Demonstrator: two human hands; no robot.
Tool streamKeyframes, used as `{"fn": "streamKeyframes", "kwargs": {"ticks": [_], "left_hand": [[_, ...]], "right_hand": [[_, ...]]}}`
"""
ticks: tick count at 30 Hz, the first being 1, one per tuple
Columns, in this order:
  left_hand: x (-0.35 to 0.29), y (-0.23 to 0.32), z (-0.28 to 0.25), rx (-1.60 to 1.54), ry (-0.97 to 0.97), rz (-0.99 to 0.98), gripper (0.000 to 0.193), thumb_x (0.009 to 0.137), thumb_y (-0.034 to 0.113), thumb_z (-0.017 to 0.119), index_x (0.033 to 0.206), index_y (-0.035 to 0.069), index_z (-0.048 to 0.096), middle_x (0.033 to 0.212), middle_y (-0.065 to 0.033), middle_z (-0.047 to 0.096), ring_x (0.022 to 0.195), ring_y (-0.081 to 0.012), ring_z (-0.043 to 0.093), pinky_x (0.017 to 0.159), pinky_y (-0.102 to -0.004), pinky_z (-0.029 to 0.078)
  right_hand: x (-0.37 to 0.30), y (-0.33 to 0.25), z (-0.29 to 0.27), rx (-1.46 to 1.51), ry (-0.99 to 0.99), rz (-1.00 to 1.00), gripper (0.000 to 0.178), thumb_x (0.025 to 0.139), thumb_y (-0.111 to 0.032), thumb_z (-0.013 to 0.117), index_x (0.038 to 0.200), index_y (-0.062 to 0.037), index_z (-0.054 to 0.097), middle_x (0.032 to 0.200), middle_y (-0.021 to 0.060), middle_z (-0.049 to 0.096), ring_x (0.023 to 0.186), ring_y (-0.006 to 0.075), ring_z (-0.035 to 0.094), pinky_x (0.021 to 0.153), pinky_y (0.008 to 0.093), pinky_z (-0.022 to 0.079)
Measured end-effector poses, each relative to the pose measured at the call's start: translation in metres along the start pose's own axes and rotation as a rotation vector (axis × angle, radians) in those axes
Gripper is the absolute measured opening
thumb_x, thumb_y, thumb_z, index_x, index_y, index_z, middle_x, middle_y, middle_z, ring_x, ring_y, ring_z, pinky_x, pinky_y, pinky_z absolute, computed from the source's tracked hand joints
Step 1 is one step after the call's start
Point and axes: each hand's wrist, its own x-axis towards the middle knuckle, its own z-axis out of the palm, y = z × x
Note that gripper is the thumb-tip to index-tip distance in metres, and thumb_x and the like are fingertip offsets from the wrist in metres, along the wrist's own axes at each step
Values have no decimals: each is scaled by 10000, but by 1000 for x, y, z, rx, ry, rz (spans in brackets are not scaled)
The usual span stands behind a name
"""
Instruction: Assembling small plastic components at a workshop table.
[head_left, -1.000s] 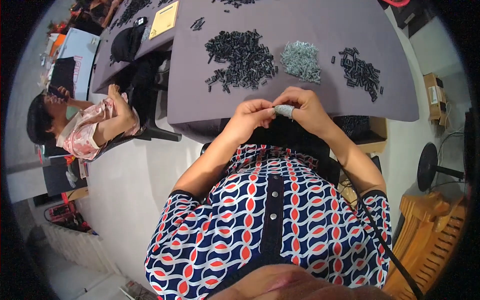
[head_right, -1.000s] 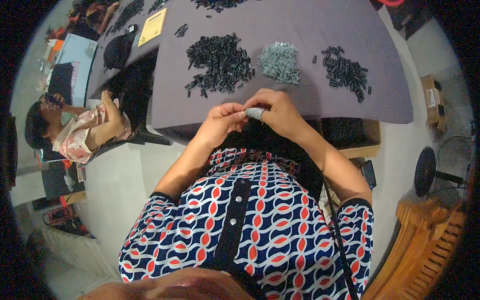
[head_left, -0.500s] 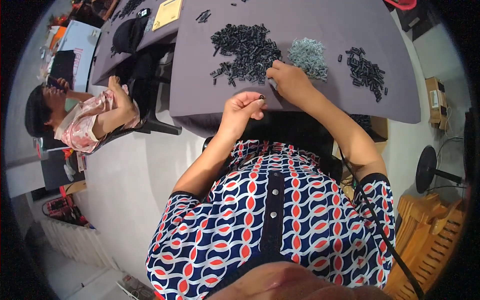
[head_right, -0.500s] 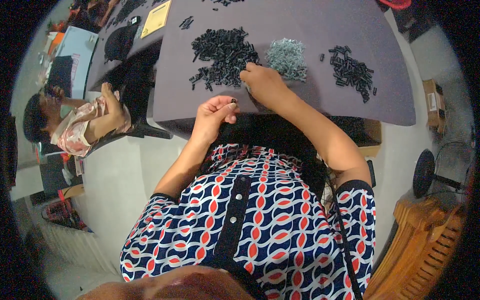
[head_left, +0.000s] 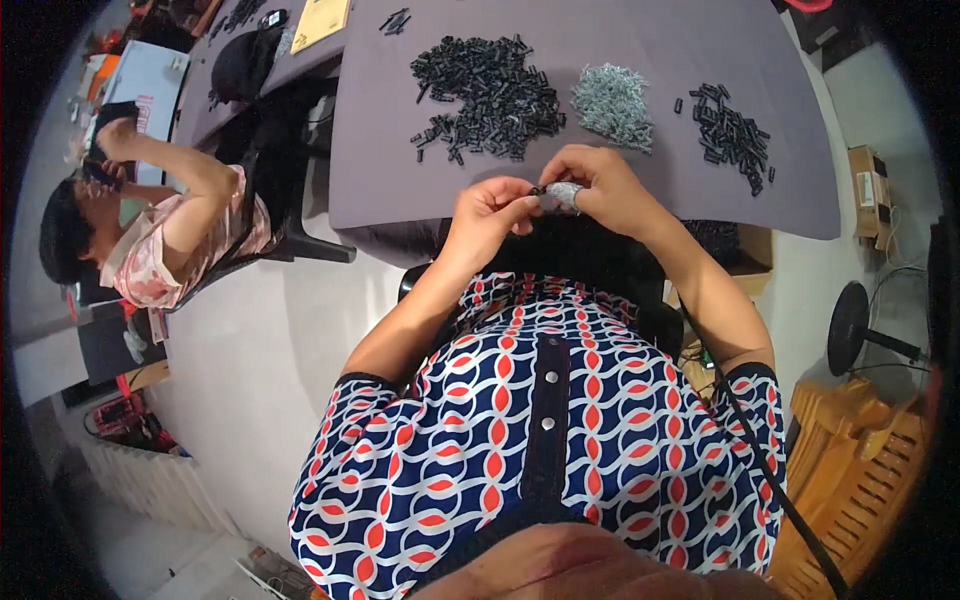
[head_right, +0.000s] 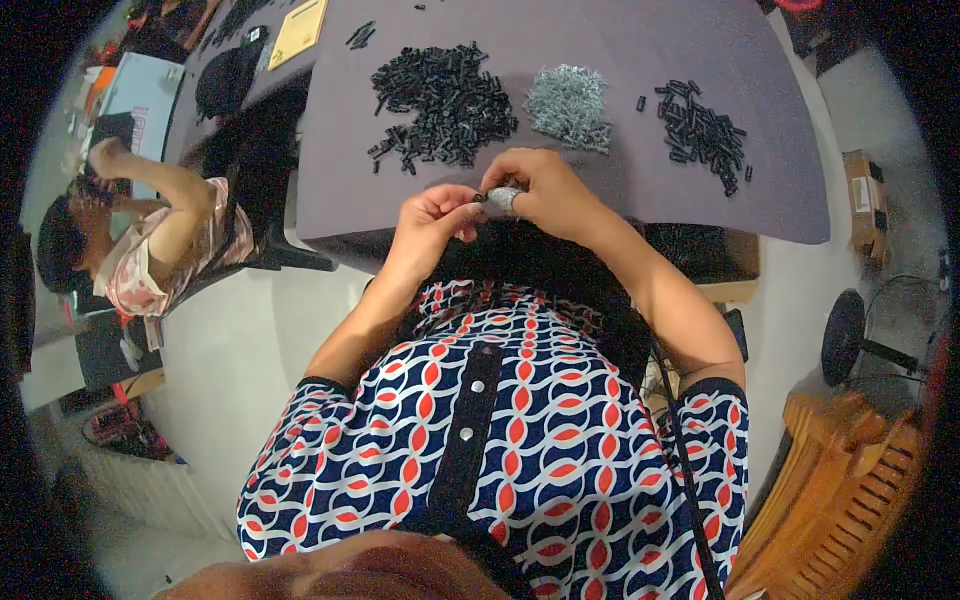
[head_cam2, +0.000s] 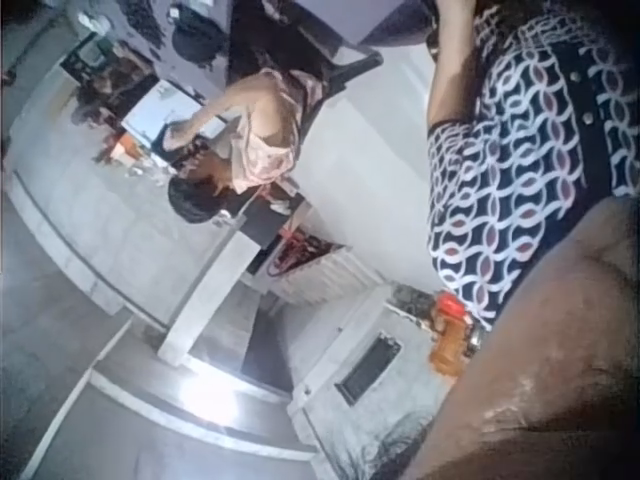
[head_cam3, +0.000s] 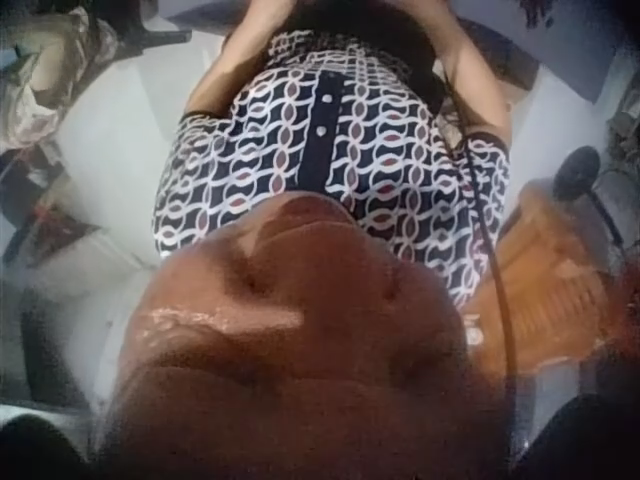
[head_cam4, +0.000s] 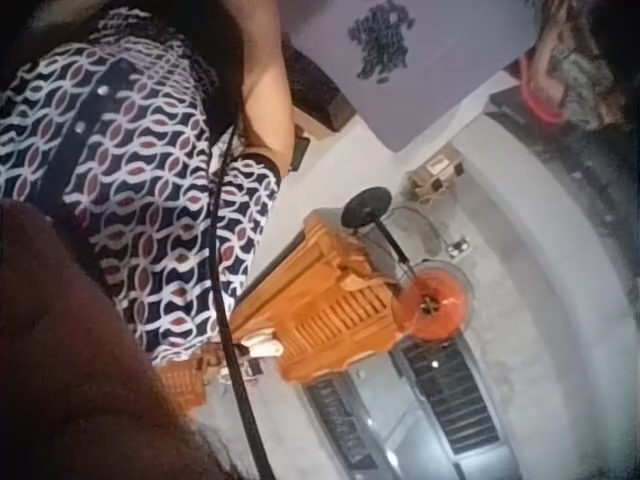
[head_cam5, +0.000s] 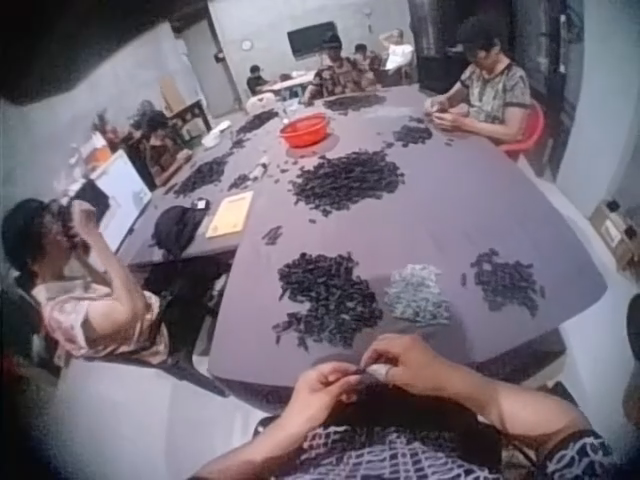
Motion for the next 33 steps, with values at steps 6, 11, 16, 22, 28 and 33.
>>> {"fn": "streamKeyframes", "kwargs": {"ticks": [6,11,16,22,28,33], "left_hand": [[2,2,8,25,-49,20,140,911,64,637,1032,-5,647,810,-35,687,622,-65,593,574,-183,471],[3,0,10,38,-75,21,145,915,61,630,1041,-8,650,817,-47,692,617,-75,599,568,-193,476],[3,5,11,-19,-112,-65,154,929,76,616,1051,-12,649,820,-66,693,610,-94,610,555,-199,481],[2,10,14,-242,-226,-201,144,937,103,618,1026,-6,652,797,-76,685,591,-96,608,553,-203,506],[-1,8,16,-245,-210,-183,136,933,105,623,999,-7,662,797,-70,685,595,-98,606,555,-204,501],[-5,9,23,123,-80,30,151,923,76,627,1028,-21,676,812,-66,692,647,-88,621,565,-197,480]], "right_hand": [[-11,7,-5,197,30,22,136,822,19,633,957,-2,638,849,21,658,778,83,625,692,226,494],[-15,9,-9,146,8,-8,129,822,29,628,948,1,630,880,17,634,808,84,616,722,229,492],[-21,1,-12,147,-10,-52,113,808,42,630,916,8,625,920,22,593,841,95,598,747,243,484],[-24,-8,-17,63,-17,-96,84,780,56,635,854,16,627,910,42,590,840,118,580,737,259,476],[-24,-13,-20,-15,-92,-160,93,769,38,643,858,19,630,871,52,592,801,138,584,705,267,467],[-24,-16,-13,-272,18,-279,89,759,26,638,847,16,644,835,51,579,761,136,575,656,277,451]]}}
